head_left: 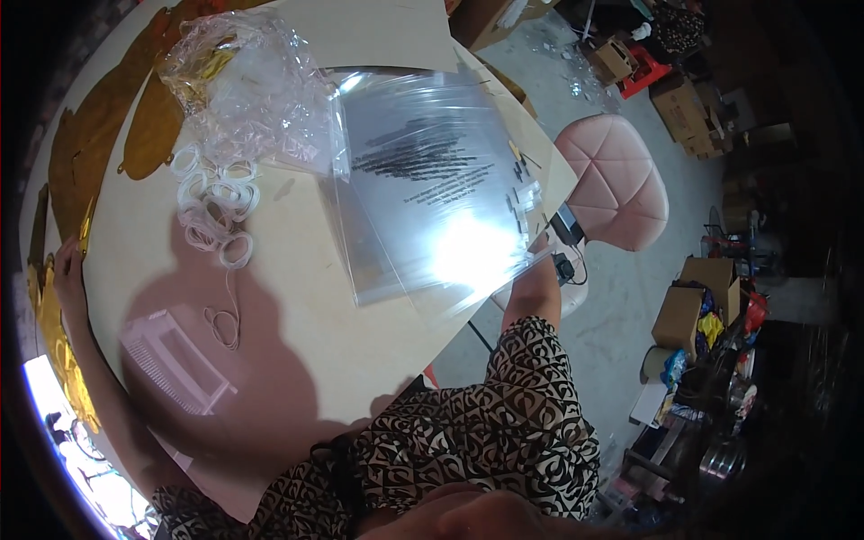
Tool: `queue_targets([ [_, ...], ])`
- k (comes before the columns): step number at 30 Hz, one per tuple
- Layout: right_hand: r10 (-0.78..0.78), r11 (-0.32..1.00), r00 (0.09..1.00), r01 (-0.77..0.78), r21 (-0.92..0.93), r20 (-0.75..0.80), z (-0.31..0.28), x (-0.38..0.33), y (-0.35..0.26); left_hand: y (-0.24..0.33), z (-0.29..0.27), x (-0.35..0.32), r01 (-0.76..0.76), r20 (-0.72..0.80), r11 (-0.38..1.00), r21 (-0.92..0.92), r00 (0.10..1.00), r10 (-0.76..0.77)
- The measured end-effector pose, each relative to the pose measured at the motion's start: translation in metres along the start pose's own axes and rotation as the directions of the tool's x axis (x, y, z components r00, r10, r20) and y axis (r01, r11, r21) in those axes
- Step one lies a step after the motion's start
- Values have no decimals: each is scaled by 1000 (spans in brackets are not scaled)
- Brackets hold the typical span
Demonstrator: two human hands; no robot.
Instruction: Folding a gold foil balloon into a compact square shape.
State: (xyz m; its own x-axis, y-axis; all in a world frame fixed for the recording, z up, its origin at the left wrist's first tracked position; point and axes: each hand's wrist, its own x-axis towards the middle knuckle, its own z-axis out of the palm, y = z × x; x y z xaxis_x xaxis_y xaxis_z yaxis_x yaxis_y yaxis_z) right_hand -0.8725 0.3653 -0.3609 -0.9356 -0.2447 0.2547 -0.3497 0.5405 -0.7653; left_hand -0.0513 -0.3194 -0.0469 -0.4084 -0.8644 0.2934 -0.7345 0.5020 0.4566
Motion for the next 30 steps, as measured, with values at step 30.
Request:
queue_targets([
  [30,-174,914,969,226,-336,177,35,-89,-16,14,17,1,135,-130,980,-148,979,-154],
])
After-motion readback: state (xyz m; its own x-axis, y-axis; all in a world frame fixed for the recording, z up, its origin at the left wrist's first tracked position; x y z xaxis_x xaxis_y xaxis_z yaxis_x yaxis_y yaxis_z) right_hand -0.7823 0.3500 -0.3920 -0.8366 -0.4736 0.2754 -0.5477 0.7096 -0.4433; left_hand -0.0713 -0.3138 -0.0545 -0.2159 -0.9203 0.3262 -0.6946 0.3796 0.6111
